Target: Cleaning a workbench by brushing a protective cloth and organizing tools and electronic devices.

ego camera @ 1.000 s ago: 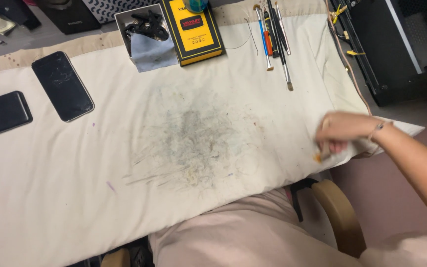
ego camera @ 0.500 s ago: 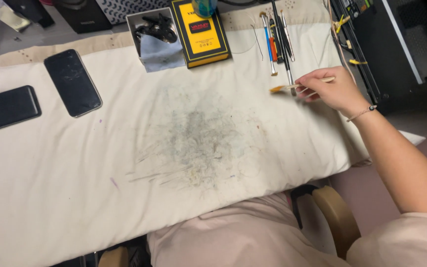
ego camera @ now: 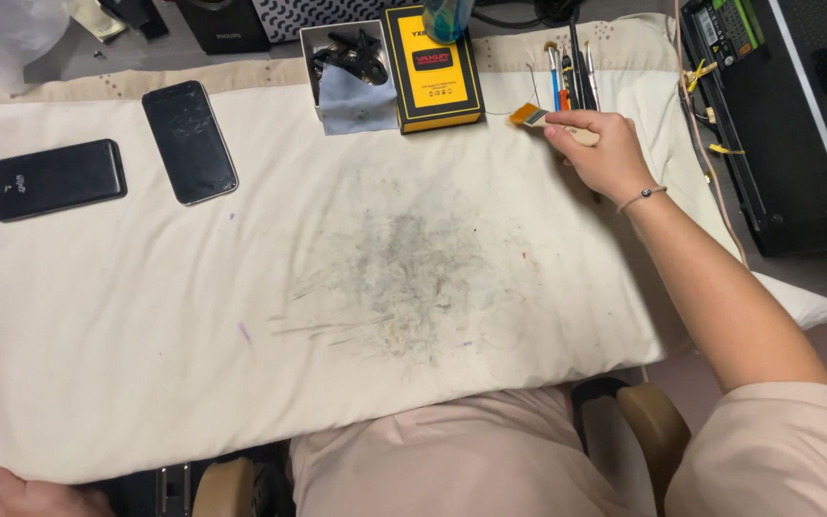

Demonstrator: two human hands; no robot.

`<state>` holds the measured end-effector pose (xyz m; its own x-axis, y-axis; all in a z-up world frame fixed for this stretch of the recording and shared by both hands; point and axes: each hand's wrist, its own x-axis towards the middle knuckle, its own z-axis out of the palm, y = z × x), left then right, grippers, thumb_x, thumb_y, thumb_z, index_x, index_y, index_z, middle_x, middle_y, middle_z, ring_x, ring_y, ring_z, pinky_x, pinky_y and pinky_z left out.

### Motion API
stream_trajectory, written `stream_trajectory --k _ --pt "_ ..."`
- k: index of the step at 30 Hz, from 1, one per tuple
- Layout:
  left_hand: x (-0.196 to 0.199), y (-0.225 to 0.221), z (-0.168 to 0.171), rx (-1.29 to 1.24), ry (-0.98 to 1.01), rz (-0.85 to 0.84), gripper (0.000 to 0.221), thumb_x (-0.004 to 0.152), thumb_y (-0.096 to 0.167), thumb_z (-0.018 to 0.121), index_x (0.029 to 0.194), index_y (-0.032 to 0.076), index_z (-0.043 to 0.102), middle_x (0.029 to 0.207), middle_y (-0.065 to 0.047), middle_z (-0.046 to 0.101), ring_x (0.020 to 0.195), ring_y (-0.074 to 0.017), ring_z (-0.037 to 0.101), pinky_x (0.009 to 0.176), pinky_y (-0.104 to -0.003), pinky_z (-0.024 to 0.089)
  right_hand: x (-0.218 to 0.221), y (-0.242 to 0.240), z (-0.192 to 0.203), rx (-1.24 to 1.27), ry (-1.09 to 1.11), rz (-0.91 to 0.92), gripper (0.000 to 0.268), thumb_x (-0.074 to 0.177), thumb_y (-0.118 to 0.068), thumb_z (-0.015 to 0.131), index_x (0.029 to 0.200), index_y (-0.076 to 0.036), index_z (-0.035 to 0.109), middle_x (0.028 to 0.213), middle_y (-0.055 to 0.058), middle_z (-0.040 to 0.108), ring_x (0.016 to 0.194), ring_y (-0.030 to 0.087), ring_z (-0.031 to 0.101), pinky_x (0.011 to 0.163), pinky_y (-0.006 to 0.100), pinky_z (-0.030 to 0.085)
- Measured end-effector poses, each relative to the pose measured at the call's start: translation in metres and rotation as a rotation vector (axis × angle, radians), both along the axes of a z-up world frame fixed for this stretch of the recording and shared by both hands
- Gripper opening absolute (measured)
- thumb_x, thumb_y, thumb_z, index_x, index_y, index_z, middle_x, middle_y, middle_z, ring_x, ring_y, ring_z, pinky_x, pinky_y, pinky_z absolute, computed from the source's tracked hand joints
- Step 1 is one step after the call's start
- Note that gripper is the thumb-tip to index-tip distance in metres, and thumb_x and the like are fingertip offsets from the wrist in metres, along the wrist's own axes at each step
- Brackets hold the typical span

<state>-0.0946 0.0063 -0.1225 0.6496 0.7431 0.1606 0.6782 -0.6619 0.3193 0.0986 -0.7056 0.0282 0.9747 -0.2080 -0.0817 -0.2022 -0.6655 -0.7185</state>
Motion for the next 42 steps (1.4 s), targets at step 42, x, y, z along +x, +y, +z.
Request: stream_trajectory --k 42 --pt "0.008 -0.01 -0.005 -0.762 -1.073 -0.146 0.043 0.116 0.034 0.053 0.142 0.003 0.039 0.15 -0.032 0.057 0.139 -0.0407 0.07 0.117 -0.052 0.065 -0.002 0.03 0.062 -0.072 0.645 0.033 0.028 0.084 -0.01 0.056 0.071 0.008 0.074 0.058 0.021 0.066 0.05 0.025 0.06 0.056 0.032 0.048"
